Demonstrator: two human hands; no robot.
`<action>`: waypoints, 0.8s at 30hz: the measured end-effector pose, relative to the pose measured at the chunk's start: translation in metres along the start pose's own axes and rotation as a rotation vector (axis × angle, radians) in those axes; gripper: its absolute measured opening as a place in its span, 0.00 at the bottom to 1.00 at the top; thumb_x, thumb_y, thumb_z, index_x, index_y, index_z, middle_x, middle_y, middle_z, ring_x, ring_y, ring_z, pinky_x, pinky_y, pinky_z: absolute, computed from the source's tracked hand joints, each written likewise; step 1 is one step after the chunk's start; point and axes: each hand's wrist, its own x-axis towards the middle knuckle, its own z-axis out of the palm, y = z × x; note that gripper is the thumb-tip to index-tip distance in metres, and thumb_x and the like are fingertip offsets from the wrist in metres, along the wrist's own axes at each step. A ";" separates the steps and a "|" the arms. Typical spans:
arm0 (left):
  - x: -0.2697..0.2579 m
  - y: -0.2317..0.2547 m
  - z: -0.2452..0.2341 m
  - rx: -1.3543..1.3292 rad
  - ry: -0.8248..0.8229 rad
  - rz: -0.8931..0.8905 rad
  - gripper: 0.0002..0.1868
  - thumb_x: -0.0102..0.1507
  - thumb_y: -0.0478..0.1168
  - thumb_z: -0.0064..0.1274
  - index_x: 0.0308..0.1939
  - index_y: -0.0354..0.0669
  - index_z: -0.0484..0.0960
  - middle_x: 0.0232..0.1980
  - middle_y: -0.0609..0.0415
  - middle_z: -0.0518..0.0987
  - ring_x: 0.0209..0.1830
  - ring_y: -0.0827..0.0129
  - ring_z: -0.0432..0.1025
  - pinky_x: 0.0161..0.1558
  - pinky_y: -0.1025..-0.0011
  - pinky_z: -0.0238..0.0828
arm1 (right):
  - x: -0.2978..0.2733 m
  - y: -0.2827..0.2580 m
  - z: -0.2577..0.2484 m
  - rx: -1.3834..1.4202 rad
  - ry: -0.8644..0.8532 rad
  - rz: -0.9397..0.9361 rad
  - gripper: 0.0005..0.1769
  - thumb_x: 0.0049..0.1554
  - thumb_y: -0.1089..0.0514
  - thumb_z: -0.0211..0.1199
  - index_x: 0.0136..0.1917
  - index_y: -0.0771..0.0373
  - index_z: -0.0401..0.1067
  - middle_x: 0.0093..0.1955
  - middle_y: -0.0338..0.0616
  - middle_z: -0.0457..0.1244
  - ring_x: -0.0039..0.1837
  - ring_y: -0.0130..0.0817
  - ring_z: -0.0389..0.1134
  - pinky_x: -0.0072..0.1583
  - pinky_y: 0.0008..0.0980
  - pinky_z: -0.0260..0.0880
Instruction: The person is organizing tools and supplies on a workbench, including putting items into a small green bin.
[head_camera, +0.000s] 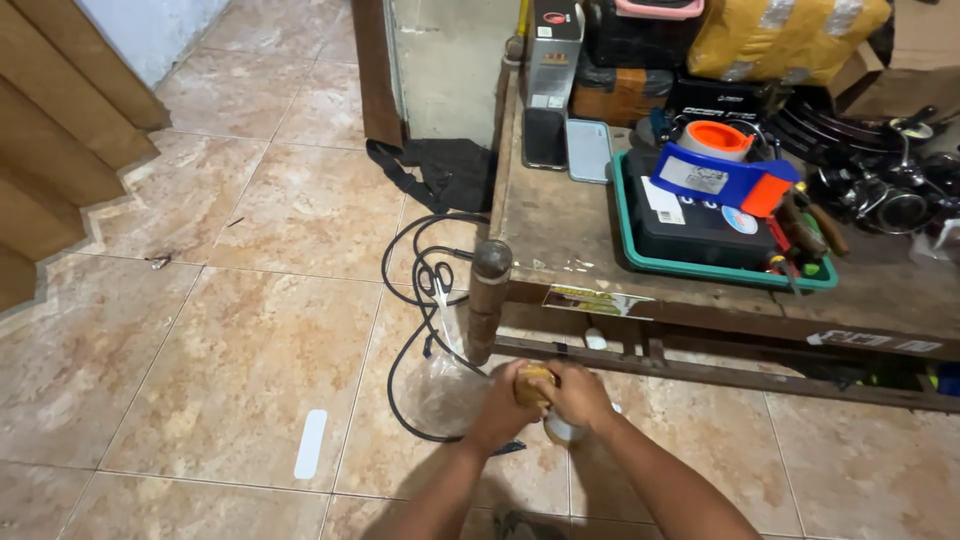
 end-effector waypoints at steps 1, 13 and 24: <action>0.000 -0.006 -0.001 0.000 0.002 -0.002 0.44 0.50 0.38 0.68 0.69 0.40 0.64 0.60 0.44 0.76 0.60 0.58 0.73 0.61 0.62 0.72 | 0.002 0.002 0.003 0.000 -0.003 -0.001 0.27 0.57 0.33 0.61 0.63 0.48 0.75 0.56 0.49 0.71 0.61 0.49 0.72 0.62 0.43 0.69; -0.008 -0.002 0.002 0.407 -0.020 0.247 0.45 0.59 0.43 0.65 0.77 0.44 0.60 0.77 0.34 0.59 0.76 0.42 0.57 0.71 0.58 0.56 | 0.006 -0.003 0.009 -0.057 0.135 0.078 0.19 0.55 0.37 0.62 0.52 0.49 0.78 0.51 0.48 0.72 0.59 0.52 0.70 0.62 0.52 0.65; -0.005 0.007 0.012 0.427 -0.003 0.134 0.52 0.54 0.37 0.66 0.79 0.48 0.55 0.74 0.32 0.59 0.74 0.39 0.58 0.70 0.58 0.59 | 0.000 0.050 -0.043 0.075 -0.287 -0.173 0.55 0.40 0.49 0.77 0.77 0.52 0.57 0.67 0.52 0.59 0.68 0.47 0.64 0.67 0.39 0.66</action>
